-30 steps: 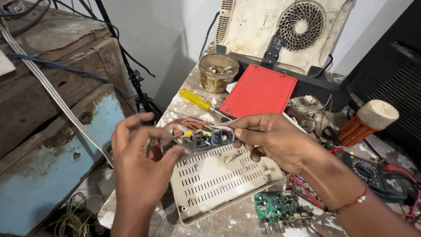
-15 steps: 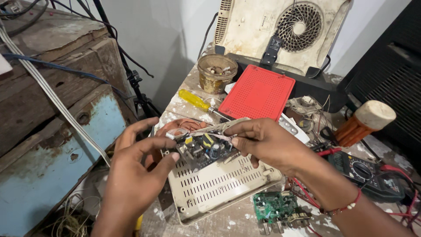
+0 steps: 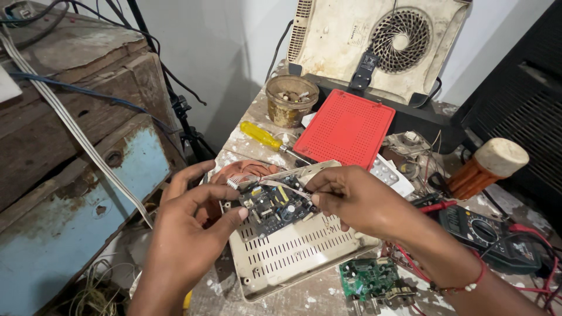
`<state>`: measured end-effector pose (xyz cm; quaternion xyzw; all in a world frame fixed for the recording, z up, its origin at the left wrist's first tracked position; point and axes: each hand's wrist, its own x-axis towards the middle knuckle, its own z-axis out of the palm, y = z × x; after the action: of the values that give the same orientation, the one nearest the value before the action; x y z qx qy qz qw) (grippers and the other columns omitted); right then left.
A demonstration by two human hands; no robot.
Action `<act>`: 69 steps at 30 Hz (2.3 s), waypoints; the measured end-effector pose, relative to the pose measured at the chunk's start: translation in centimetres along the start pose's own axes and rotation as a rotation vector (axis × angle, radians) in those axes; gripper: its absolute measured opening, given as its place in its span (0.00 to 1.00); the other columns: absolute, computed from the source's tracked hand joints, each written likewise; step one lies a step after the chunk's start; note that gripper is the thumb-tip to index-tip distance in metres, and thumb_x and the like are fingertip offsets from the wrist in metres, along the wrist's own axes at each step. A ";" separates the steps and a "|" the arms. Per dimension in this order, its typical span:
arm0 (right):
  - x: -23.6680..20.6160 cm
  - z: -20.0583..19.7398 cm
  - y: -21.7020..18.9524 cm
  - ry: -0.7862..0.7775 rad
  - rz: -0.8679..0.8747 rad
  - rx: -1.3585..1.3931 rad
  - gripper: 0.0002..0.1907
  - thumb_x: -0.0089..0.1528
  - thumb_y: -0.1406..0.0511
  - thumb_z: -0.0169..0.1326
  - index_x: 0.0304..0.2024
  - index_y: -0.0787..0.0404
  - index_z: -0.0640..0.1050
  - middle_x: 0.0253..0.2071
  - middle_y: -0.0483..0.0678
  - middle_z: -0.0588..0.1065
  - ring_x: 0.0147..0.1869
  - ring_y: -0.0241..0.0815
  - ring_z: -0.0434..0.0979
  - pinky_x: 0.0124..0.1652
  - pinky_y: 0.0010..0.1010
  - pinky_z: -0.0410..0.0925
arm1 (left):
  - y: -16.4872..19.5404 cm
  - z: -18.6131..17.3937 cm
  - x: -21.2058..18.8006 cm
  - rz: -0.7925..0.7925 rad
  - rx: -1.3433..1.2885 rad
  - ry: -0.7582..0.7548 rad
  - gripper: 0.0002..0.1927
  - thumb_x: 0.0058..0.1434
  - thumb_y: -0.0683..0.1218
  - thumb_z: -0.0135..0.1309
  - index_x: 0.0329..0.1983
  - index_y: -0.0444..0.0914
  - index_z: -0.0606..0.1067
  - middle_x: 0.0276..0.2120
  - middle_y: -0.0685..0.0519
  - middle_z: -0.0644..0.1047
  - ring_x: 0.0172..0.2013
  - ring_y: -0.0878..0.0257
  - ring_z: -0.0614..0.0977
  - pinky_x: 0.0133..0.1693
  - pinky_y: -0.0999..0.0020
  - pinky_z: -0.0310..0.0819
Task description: The person unscrews the circuit board inside a set-top box casing using a screwdriver, lifts the board out, and repositions it in the casing. They handle the board and wires with both hands and briefly handle multimeter test leads on the workbench.
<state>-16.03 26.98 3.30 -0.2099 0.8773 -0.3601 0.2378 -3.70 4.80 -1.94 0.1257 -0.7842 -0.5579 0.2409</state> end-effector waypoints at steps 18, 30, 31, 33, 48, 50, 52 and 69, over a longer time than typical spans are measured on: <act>0.2 1.1 -0.1 0.083 -0.054 0.016 0.17 0.62 0.56 0.57 0.42 0.63 0.82 0.26 0.44 0.77 0.28 0.32 0.74 0.27 0.29 0.68 | 1.1 -0.5 -0.6 0.125 0.304 0.059 0.08 0.50 0.46 0.65 0.33 0.41 0.86 0.64 0.46 0.71 0.63 0.48 0.69 0.46 0.59 0.79; 0.2 1.4 -0.3 0.177 -0.169 -0.196 0.18 0.63 0.56 0.54 0.39 0.65 0.82 0.25 0.49 0.79 0.29 0.34 0.75 0.32 0.32 0.69 | 2.4 0.6 -0.6 0.130 0.378 0.011 0.12 0.48 0.47 0.64 0.36 0.40 0.87 0.63 0.44 0.72 0.64 0.46 0.64 0.60 0.52 0.57; 0.1 1.3 -0.3 0.183 -0.141 -0.220 0.18 0.64 0.56 0.53 0.38 0.66 0.82 0.24 0.51 0.77 0.28 0.36 0.72 0.32 0.34 0.68 | 2.5 0.5 -0.5 0.108 0.381 0.013 0.12 0.49 0.47 0.64 0.35 0.40 0.87 0.63 0.44 0.72 0.64 0.46 0.64 0.60 0.52 0.57; 0.1 1.4 -0.3 0.191 -0.130 -0.232 0.18 0.64 0.56 0.53 0.36 0.65 0.82 0.23 0.51 0.76 0.27 0.37 0.71 0.31 0.35 0.67 | 2.4 0.5 -0.6 0.121 0.374 0.028 0.12 0.50 0.48 0.64 0.35 0.39 0.87 0.62 0.44 0.72 0.64 0.46 0.65 0.61 0.53 0.58; 0.1 1.3 -0.5 0.079 -0.112 0.431 0.11 0.64 0.61 0.56 0.33 0.64 0.77 0.20 0.39 0.67 0.20 0.29 0.64 0.18 0.23 0.58 | -0.2 0.1 -0.5 0.035 0.003 0.060 0.11 0.60 0.47 0.60 0.33 0.32 0.82 0.60 0.49 0.74 0.22 0.72 0.74 0.27 0.72 0.71; -0.2 1.2 -0.7 0.112 -0.104 0.473 0.12 0.64 0.62 0.55 0.30 0.63 0.75 0.19 0.40 0.66 0.19 0.30 0.64 0.17 0.24 0.58 | 0.2 -0.1 -0.6 0.035 -0.028 0.074 0.12 0.58 0.47 0.60 0.30 0.32 0.80 0.58 0.49 0.75 0.21 0.75 0.72 0.25 0.74 0.69; -0.4 1.0 -1.0 0.194 -0.068 0.434 0.11 0.64 0.64 0.55 0.28 0.62 0.74 0.19 0.40 0.65 0.18 0.31 0.62 0.17 0.24 0.57 | 0.7 -0.2 -0.6 0.052 -0.065 0.072 0.12 0.58 0.47 0.60 0.31 0.31 0.79 0.57 0.49 0.76 0.22 0.74 0.71 0.25 0.73 0.69; -2.3 1.0 -1.9 0.266 -0.136 0.172 0.13 0.64 0.62 0.55 0.27 0.64 0.76 0.18 0.40 0.65 0.22 0.30 0.58 0.23 0.26 0.55 | 2.1 -1.3 -0.9 -0.018 0.087 0.005 0.12 0.55 0.49 0.62 0.36 0.36 0.82 0.54 0.50 0.77 0.27 0.65 0.81 0.31 0.68 0.77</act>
<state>-13.23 26.48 4.73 -0.1981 0.8509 -0.4736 0.1117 -2.13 4.93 0.18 0.1443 -0.8059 -0.5252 0.2322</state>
